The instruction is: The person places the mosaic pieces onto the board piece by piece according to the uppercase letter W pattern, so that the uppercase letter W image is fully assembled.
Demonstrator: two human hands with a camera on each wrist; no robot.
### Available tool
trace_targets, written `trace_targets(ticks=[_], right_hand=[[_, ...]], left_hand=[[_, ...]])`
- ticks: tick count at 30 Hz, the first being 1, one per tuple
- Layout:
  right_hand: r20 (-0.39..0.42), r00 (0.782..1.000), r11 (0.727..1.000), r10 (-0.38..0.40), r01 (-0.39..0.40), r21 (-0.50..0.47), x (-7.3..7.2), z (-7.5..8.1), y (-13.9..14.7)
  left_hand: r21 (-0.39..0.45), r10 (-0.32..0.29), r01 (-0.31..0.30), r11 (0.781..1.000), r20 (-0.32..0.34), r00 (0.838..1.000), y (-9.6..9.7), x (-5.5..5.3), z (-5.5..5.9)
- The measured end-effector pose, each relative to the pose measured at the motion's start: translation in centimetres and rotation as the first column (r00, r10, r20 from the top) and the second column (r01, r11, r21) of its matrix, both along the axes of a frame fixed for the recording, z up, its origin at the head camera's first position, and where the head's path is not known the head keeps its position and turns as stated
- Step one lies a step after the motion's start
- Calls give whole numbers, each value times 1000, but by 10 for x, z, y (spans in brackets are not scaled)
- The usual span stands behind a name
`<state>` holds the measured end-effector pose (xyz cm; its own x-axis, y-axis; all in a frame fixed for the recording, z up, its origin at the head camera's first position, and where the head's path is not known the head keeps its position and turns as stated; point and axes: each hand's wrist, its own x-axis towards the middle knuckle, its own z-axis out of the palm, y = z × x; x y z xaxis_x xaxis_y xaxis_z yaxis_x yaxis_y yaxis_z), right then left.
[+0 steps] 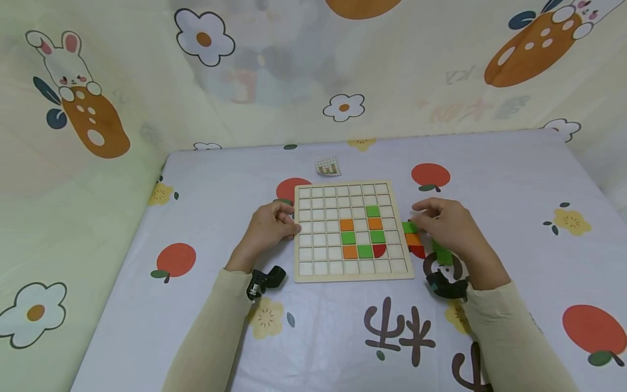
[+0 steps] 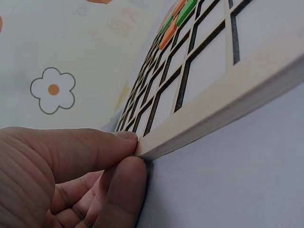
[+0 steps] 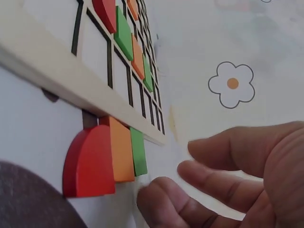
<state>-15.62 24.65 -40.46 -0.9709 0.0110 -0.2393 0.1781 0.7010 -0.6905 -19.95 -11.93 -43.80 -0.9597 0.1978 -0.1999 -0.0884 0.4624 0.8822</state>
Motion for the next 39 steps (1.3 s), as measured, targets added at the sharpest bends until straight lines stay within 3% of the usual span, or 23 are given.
trace_targets(ticks=[6, 20, 27, 39], right_hand=[[33, 999, 1000, -5, 4, 16, -1, -5, 1], [126, 989, 986, -81, 98, -135, -7, -8, 12], [76, 997, 988, -17, 28, -155, -4, -8, 10], [91, 994, 998, 54, -52, -21, -4, -9, 3]], left_hand=[[-7, -1, 1, 1000, -5, 1000, 0, 0, 0], [-5, 3, -3, 1000, -2, 1000, -1, -1, -2], [-13, 0, -1, 1000, -5, 1000, 0, 0, 0], [-9, -5, 5, 1000, -14, 1000, -1, -1, -1]])
